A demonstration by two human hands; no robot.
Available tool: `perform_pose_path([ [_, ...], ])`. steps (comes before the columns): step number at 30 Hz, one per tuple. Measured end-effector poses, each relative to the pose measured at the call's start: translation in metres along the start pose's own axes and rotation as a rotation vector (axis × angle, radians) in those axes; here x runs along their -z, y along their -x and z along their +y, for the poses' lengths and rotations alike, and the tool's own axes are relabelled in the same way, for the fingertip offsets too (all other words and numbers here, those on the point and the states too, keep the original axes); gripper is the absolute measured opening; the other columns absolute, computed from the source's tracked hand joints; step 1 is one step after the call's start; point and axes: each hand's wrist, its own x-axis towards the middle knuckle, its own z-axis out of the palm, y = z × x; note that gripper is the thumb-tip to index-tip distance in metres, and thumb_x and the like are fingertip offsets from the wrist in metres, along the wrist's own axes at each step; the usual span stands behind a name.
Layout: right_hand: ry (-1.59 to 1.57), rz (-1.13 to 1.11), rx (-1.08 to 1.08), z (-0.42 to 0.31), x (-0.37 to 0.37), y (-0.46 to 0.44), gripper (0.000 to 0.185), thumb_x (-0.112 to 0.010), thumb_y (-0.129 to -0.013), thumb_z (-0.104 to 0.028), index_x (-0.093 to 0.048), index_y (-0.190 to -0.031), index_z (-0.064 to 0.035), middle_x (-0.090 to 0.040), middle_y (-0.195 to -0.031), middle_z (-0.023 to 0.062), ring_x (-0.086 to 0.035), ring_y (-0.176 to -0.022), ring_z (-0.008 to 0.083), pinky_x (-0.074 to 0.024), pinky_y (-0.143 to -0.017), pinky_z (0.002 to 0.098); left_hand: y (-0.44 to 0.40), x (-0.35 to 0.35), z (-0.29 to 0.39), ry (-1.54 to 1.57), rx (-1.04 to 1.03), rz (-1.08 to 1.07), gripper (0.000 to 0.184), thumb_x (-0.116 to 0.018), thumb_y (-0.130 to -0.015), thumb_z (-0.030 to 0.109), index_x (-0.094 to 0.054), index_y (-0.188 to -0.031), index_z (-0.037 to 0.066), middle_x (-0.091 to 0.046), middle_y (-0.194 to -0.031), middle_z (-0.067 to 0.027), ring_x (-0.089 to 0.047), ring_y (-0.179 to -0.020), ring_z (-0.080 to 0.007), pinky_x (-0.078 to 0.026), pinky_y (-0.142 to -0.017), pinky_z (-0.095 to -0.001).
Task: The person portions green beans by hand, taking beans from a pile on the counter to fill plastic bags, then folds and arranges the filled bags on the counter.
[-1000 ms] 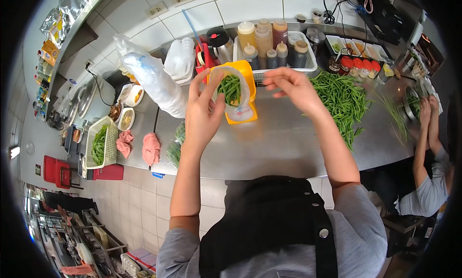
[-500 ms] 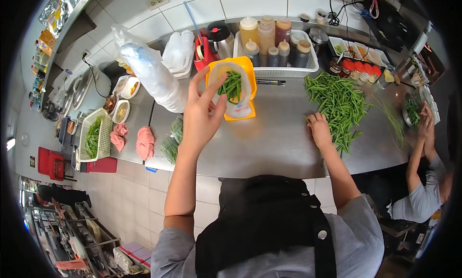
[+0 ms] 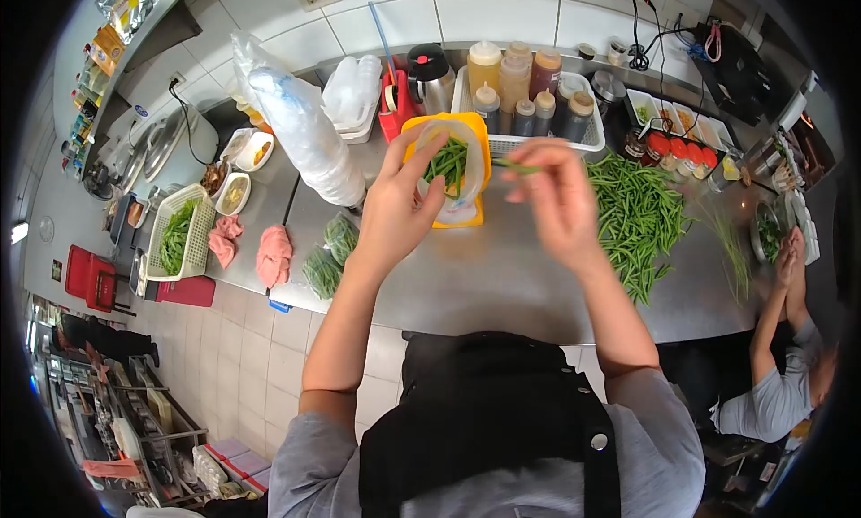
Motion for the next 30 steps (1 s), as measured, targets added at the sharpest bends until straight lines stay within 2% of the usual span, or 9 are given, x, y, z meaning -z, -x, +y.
perform_pose_path([
  [3, 0.475, -0.183, 0.284, 0.029, -0.038, -0.027, 0.016, -0.056, -0.093, 0.000, -0.055, -0.109, -0.0015, -0.057, -0.109, 0.0160, -0.065, -0.093, 0.0255, -0.0564, -0.079, 0.0336, -0.001, -0.001, -0.004, -0.004, -0.042, 0.022, 0.053, -0.059, -0.081, -0.006, -0.057, -0.133, 0.002, -0.053, -0.139, -0.0136, -0.064, -0.070, -0.0207, -0.053, -0.063, -0.0307],
  [6, 1.050, -0.382, 0.123, 0.081, -0.046, -0.032, 0.025, -0.056, -0.090, 0.002, -0.055, -0.115, 0.0019, -0.059, -0.116, 0.0188, -0.064, -0.100, 0.0318, -0.0559, -0.082, 0.0387, -0.001, 0.000, -0.009, -0.030, -0.120, 0.022, 0.054, -0.055, -0.078, -0.009, -0.056, -0.132, -0.002, -0.053, -0.139, -0.0147, -0.065, -0.074, -0.0239, -0.054, -0.066, -0.0320],
  [10, 1.085, -0.476, 0.154, 0.014, -0.040, -0.040, 0.024, -0.059, -0.088, -0.001, -0.059, -0.112, 0.0001, -0.063, -0.116, 0.0152, -0.066, -0.097, 0.0325, -0.0556, -0.080, 0.0398, 0.001, 0.001, -0.009, -0.046, -0.162, 0.044, 0.054, -0.055, -0.080, -0.008, -0.055, -0.133, 0.000, -0.054, -0.137, -0.0140, -0.066, -0.081, -0.0270, -0.054, -0.069, -0.0341],
  [12, 0.779, -0.252, 0.191, -0.003, -0.019, -0.032, 0.015, -0.062, -0.088, -0.005, -0.063, -0.103, -0.0012, -0.067, -0.103, 0.0129, -0.068, -0.089, 0.0326, -0.0555, -0.075, 0.0392, 0.004, 0.009, 0.001, -0.001, -0.037, -0.014, 0.054, -0.059, -0.082, -0.004, -0.054, -0.136, 0.003, -0.052, -0.139, -0.0141, -0.065, -0.084, -0.0281, -0.054, -0.071, -0.0353],
  [14, 0.826, -0.108, 0.012, 0.004, 0.016, -0.022, 0.019, -0.063, -0.088, -0.008, -0.065, -0.107, -0.0064, -0.067, -0.097, 0.0150, -0.067, -0.085, 0.0359, -0.0551, -0.075, 0.0423, 0.005, 0.011, 0.001, 0.043, 0.071, -0.068, 0.055, -0.063, -0.084, 0.000, -0.054, -0.138, 0.005, -0.049, -0.141, -0.0141, -0.065, -0.088, -0.0291, -0.055, -0.073, -0.0365],
  [16, 1.133, -0.186, -0.193, 0.023, 0.072, -0.002, 0.024, -0.064, -0.087, -0.007, -0.064, -0.111, -0.0064, -0.067, -0.103, 0.0149, -0.066, -0.094, 0.0365, -0.0539, -0.081, 0.0442, 0.009, 0.010, -0.005, -0.159, -0.076, -0.074, 0.080, -0.081, -0.077, 0.012, -0.044, -0.148, 0.010, -0.040, -0.149, -0.0138, -0.064, -0.099, -0.0281, -0.053, -0.072, -0.0320],
  [20, 1.423, -0.625, -0.847, 0.063, 0.173, 0.087, 0.044, -0.061, -0.084, 0.001, -0.060, -0.126, -0.0123, -0.057, -0.133, 0.0136, -0.053, -0.124, 0.0385, -0.0487, -0.099, 0.0466, 0.017, 0.002, -0.027, -0.043, -0.132, -0.012, 0.113, -0.092, -0.063, 0.021, -0.029, -0.156, 0.016, -0.023, -0.157, -0.0196, -0.055, -0.114, -0.0364, -0.050, -0.092, -0.0428],
  [26, 1.655, -0.544, -0.646, 0.082, 0.186, 0.192, 0.070, -0.061, -0.076, 0.009, -0.051, -0.138, -0.0208, -0.031, -0.159, 0.0058, -0.034, -0.142, 0.0371, -0.0440, -0.104, 0.0540, 0.020, 0.002, -0.042, -0.144, -0.174, -0.007, 0.134, -0.096, -0.050, 0.028, -0.019, -0.159, 0.020, -0.015, -0.160, -0.0208, -0.042, -0.132, -0.0392, -0.037, -0.108, -0.0492],
  [30, 1.609, -0.339, -0.651, 0.077, 0.178, 0.186, 0.037, -0.059, -0.083, -0.003, -0.064, -0.117, -0.0156, -0.057, -0.134, 0.0045, -0.048, -0.125, 0.0281, -0.0377, -0.103, 0.0483, 0.019, 0.002, -0.043, -0.103, -0.266, 0.005, 0.123, -0.094, -0.055, 0.034, -0.026, -0.157, 0.022, -0.015, -0.160, -0.0214, -0.042, -0.132, -0.0387, -0.036, -0.108, -0.0511],
])
